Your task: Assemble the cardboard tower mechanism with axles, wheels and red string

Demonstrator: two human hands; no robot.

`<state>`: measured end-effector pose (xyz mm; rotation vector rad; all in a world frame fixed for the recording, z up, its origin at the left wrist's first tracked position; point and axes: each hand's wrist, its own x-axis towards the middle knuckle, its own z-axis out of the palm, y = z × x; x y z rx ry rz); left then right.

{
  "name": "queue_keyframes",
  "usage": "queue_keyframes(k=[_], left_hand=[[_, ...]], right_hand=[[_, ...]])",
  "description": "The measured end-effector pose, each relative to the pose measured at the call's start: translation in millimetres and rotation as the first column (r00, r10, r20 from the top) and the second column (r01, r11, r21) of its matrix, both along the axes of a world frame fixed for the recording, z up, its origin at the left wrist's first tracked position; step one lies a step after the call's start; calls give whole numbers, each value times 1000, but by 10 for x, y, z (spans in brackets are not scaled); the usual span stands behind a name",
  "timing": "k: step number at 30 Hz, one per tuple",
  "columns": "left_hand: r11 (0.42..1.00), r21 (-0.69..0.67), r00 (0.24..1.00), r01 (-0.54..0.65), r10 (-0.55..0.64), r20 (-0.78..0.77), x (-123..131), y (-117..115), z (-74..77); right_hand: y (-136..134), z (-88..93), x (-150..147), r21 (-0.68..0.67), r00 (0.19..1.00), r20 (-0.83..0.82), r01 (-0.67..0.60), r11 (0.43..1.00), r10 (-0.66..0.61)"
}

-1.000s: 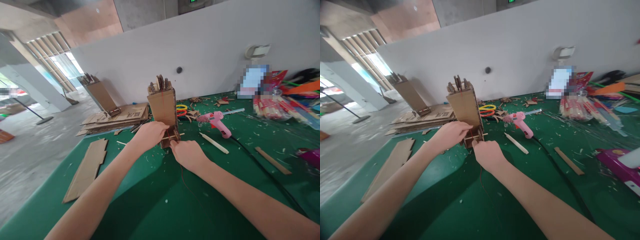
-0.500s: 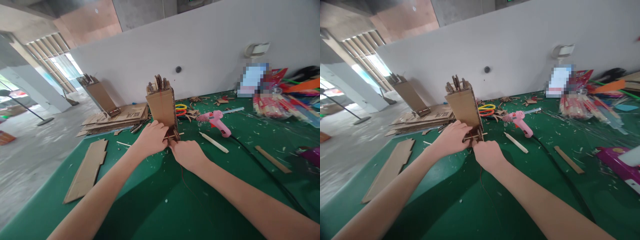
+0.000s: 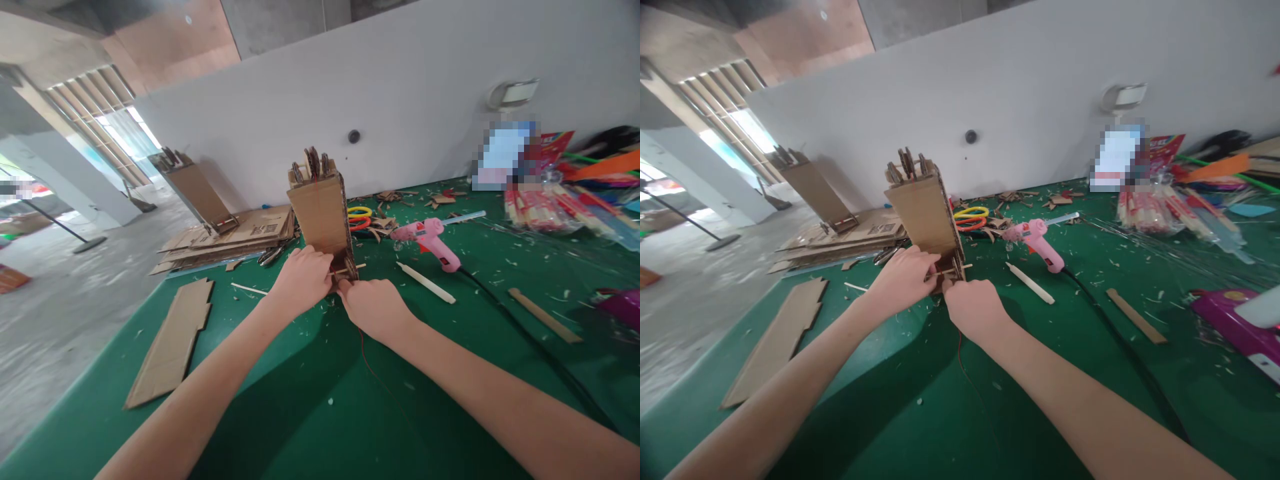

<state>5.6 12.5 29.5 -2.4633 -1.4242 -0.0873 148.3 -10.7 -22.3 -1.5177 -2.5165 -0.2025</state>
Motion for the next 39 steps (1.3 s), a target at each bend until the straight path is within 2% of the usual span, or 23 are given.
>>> queue_keyframes(k=[15, 23, 30, 39], left_hand=[[999, -34, 999, 39, -37, 31, -29, 4, 41], [997, 8, 993, 70, -71, 93, -77, -21, 97], [998, 0, 989, 68, -68, 129, -97, -11, 105], [996, -19, 986, 90, -86, 143, -114, 10, 71]], right_hand=[[-12, 12, -9, -13, 1000, -12, 26, 1000, -26], [-44, 24, 14, 40, 998, -36, 49, 998, -48], [-62, 19, 31, 88, 998, -28, -55, 995, 58], [-40, -11, 16, 79, 995, -57, -73, 994, 78]])
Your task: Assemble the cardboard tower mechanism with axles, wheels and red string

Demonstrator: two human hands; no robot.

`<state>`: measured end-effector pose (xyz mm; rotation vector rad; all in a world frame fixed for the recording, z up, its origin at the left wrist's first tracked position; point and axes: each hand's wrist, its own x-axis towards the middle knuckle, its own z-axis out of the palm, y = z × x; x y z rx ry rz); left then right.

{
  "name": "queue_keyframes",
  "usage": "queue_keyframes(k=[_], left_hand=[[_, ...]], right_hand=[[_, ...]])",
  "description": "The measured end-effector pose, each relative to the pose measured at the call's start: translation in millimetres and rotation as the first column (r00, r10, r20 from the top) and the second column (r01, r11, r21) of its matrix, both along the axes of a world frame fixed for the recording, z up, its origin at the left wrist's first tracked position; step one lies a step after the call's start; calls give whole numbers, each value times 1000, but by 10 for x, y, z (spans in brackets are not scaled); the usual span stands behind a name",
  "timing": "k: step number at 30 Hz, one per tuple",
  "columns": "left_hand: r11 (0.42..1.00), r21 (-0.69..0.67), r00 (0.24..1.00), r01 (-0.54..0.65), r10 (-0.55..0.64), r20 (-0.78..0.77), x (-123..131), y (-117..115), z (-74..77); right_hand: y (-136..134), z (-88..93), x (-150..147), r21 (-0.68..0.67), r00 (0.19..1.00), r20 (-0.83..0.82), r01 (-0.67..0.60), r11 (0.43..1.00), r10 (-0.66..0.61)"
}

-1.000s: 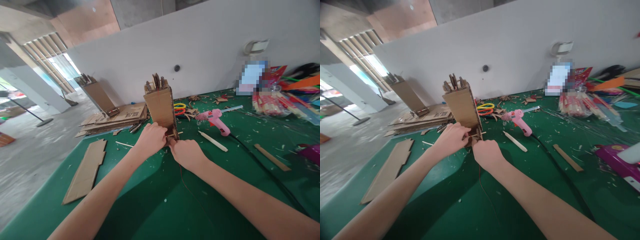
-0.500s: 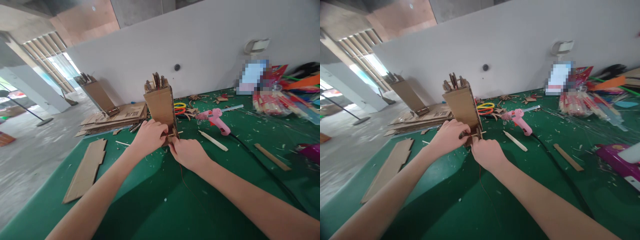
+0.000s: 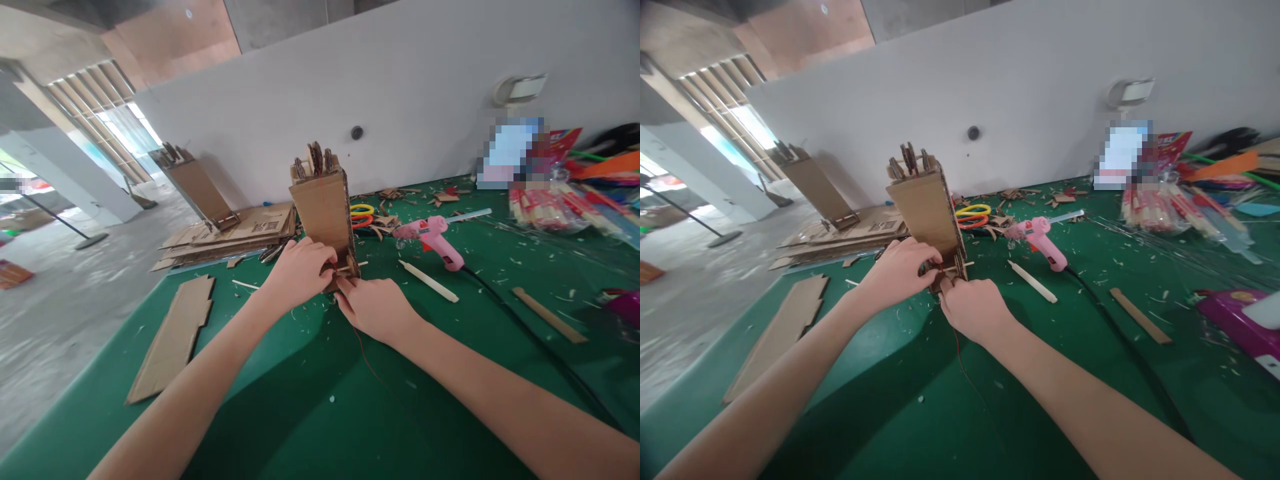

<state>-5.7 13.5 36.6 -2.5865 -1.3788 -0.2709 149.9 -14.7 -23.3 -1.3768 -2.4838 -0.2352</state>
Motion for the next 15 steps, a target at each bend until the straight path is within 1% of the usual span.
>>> queue_keyframes(k=[5, 10, 15], left_hand=[[1000, -4, 1000, 4, -4, 15, 4, -23, -17], [1000, -12, 999, -29, 29, 17, 0, -23, -40], [999, -10, 999, -37, 37, -8, 3, -6, -55]], right_hand=[[-10, 10, -13, -11, 999, 11, 48, 999, -47], [-22, 3, 11, -6, 999, 15, -51, 999, 51], [-18, -14, 22, -18, 998, 21, -61, 998, 61]])
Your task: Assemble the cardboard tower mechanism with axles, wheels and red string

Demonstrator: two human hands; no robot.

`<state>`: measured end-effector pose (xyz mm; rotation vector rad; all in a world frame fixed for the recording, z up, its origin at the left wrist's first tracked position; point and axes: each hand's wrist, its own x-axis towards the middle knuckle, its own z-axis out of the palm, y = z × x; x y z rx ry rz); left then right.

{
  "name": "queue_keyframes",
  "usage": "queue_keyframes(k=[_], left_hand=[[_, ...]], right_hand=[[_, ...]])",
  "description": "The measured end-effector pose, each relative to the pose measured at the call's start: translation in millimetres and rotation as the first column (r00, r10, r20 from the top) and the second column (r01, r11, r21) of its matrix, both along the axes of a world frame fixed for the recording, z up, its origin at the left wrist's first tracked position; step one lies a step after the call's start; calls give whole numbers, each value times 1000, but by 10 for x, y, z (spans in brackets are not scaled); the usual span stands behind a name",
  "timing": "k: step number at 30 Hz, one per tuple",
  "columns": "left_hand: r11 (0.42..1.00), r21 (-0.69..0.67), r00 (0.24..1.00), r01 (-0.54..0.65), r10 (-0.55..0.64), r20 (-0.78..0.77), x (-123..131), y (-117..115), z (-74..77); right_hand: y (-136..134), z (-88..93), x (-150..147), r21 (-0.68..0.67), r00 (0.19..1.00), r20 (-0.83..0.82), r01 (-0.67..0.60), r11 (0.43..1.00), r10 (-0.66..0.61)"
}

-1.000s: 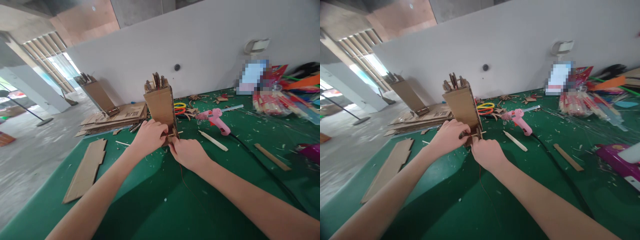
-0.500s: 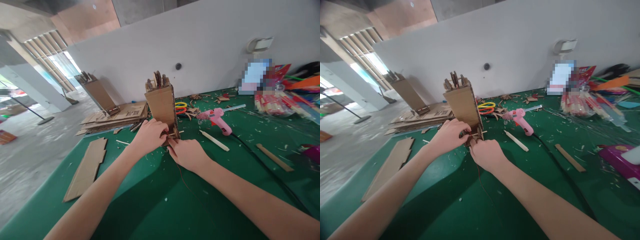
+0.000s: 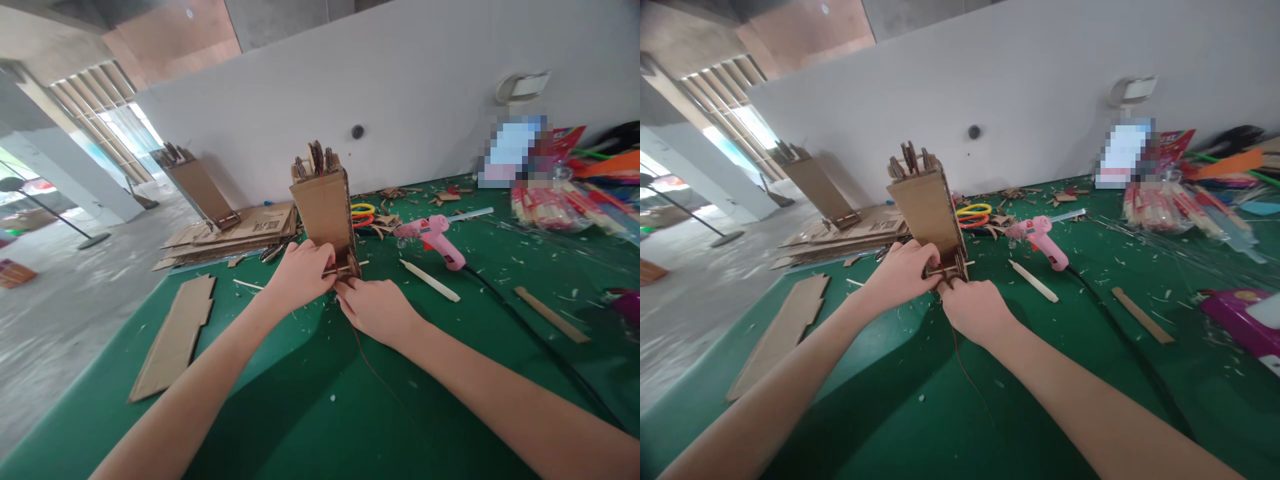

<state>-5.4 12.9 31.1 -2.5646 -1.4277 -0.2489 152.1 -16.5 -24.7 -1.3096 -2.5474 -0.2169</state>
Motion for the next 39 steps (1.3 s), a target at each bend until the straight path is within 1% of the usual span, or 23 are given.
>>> queue_keyframes(k=[8, 13, 16, 21, 26, 31, 39], left_hand=[[1000, -6, 999, -9, 9, 40, -3, 4, -11], [999, -21, 997, -33, 34, 64, 24, 2, -40], [998, -40, 994, -45, 49, 99, 36, -2, -46], [997, -66, 979, -46, 58, 193, 42, 29, -30], [996, -31, 987, -80, 83, 140, 49, 89, -31], [995, 5, 984, -97, 95, 151, 59, 105, -50], [986, 44, 980, -161, 155, 125, 84, 122, -78]], right_hand=[[20, 19, -21, -21, 999, -4, 33, 999, -33], [23, 28, -33, -66, 997, 40, 70, 995, -67], [20, 33, -28, -81, 995, 62, 77, 994, -72], [10, 44, -29, -61, 996, 47, 74, 995, -71], [5, 46, -21, -57, 997, 41, 75, 996, -72], [15, 39, -13, -41, 997, 28, 72, 997, -71], [19, 53, -48, -96, 994, 48, 97, 991, -93]])
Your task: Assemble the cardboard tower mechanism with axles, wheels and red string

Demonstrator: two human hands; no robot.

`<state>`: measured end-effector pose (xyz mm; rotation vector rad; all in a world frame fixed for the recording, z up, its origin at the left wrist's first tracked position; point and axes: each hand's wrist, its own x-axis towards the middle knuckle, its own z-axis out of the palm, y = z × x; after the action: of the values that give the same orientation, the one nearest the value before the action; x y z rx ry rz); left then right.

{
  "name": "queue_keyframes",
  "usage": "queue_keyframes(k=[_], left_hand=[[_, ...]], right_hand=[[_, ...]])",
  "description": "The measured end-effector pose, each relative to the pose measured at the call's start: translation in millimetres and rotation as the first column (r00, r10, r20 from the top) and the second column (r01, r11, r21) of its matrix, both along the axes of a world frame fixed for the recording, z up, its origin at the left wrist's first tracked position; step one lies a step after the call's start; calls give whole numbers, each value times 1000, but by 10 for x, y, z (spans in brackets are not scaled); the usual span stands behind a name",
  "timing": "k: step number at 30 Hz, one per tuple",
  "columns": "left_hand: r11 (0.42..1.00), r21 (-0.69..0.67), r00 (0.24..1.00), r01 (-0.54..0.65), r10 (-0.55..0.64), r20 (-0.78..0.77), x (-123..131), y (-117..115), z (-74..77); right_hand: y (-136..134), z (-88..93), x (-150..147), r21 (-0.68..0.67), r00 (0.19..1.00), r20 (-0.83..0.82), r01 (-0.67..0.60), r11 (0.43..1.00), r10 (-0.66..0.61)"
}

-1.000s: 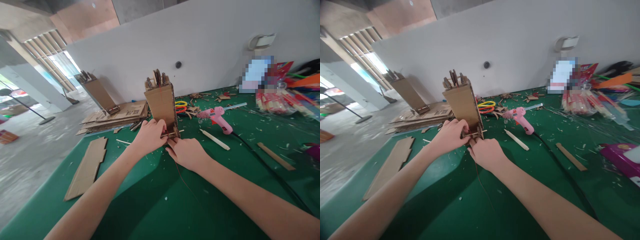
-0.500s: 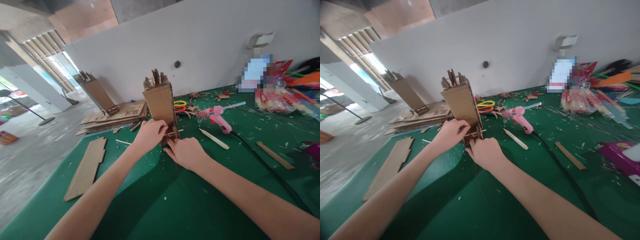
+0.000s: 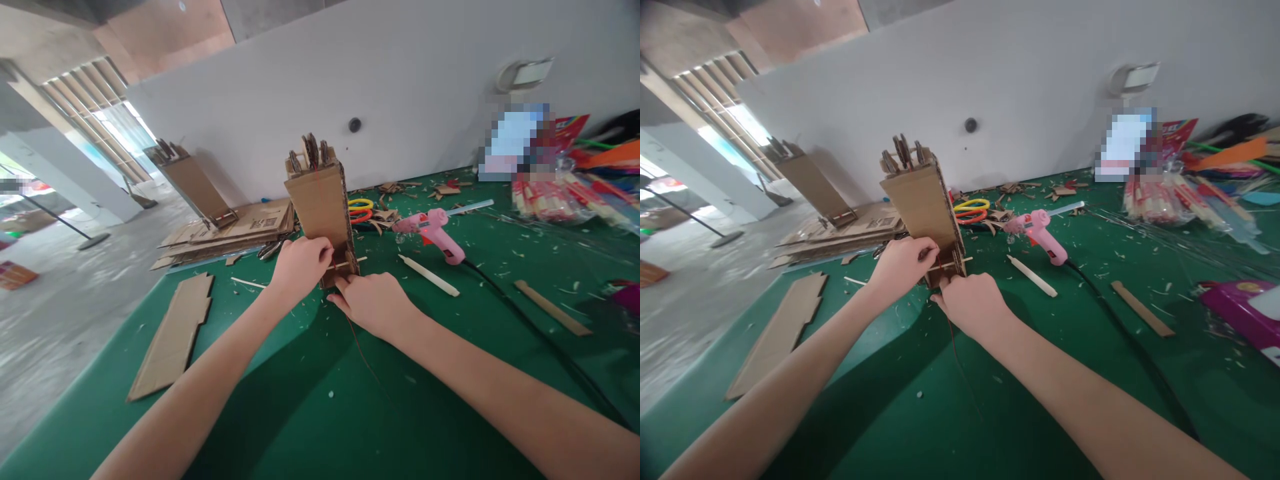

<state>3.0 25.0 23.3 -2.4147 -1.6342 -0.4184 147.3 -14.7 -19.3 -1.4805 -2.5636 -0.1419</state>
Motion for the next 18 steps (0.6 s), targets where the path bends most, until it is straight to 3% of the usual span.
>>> queue_keyframes(k=[18], left_hand=[[999, 23, 1000, -26, 26, -6, 9, 24, -56]], right_hand=[[-17, -20, 7, 36, 999, -35, -30, 999, 32]])
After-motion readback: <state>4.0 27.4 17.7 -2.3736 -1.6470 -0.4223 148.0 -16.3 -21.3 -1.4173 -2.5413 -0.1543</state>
